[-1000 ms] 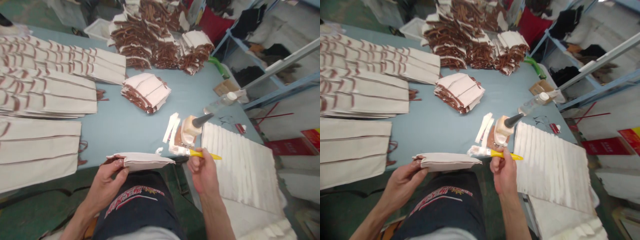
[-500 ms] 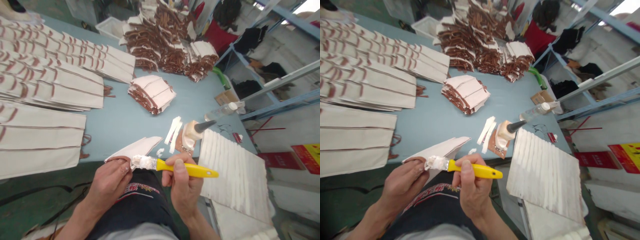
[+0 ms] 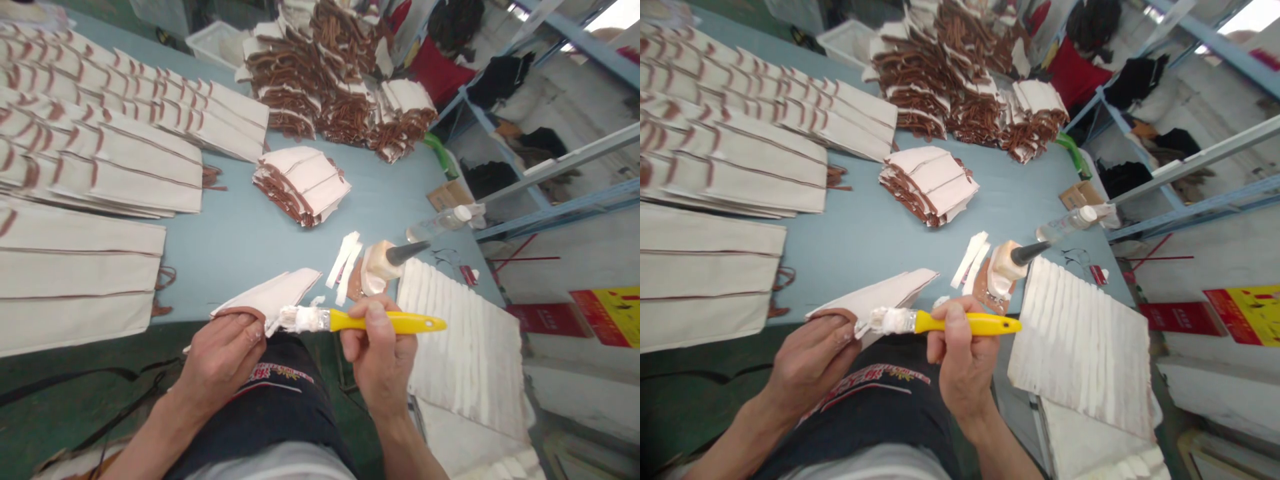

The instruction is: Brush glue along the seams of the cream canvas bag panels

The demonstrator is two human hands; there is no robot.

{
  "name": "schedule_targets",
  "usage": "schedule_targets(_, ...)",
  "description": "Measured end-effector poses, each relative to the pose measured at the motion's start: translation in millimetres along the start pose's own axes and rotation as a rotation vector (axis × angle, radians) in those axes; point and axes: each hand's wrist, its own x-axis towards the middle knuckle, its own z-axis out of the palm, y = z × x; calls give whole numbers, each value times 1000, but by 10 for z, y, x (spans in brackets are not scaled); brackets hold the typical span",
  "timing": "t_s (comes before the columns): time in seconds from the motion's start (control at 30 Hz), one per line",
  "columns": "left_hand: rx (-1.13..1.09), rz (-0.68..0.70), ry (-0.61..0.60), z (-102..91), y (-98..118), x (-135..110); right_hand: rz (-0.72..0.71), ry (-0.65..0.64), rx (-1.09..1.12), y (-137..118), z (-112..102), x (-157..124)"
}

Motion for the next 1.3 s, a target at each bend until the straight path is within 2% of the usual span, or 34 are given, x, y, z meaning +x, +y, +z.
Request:
schedule_targets(0.13,-8,-22,-8,20,4,16,73,-108,-8,25,11,44)
schedule_targets(0.27,-27,-45,7,43,26,48,91,-66,12,64,8,79)
schedule_targets(0.4,-119,-150,45,83,62,57,137,-93,21,100,-58,149)
schedule_targets(0.47,-187,-283,68,88,76,88,110,-16,49,115,-98,220)
schedule_targets(0.53,-296,-511,18,65,69,161,62,51,85,125,-123,298)
schedule_targets(0.6,-452,-765,-63,18,38,260,3,64,110,120,-123,356)
schedule_targets(0.73,-849,-1099,-102,-76,-46,417,-168,-20,110,77,-60,377)
schedule_targets(0.87,-1161,-1303,-101,-108,-22,472,-356,-169,87,85,29,389)
schedule_targets(0.97,-1249,-1351,-89,-107,44,498,-479,-286,8,142,56,432)
schedule_targets(1.03,-1290,-1367,-85,-106,74,506,-533,-274,-18,168,43,445)
schedule_targets(1.13,-1359,-1379,-85,-118,83,492,-546,-224,-23,170,6,424)
schedule_targets(1.3,-1404,-1364,-89,-173,57,455,-550,-291,-162,175,12,388)
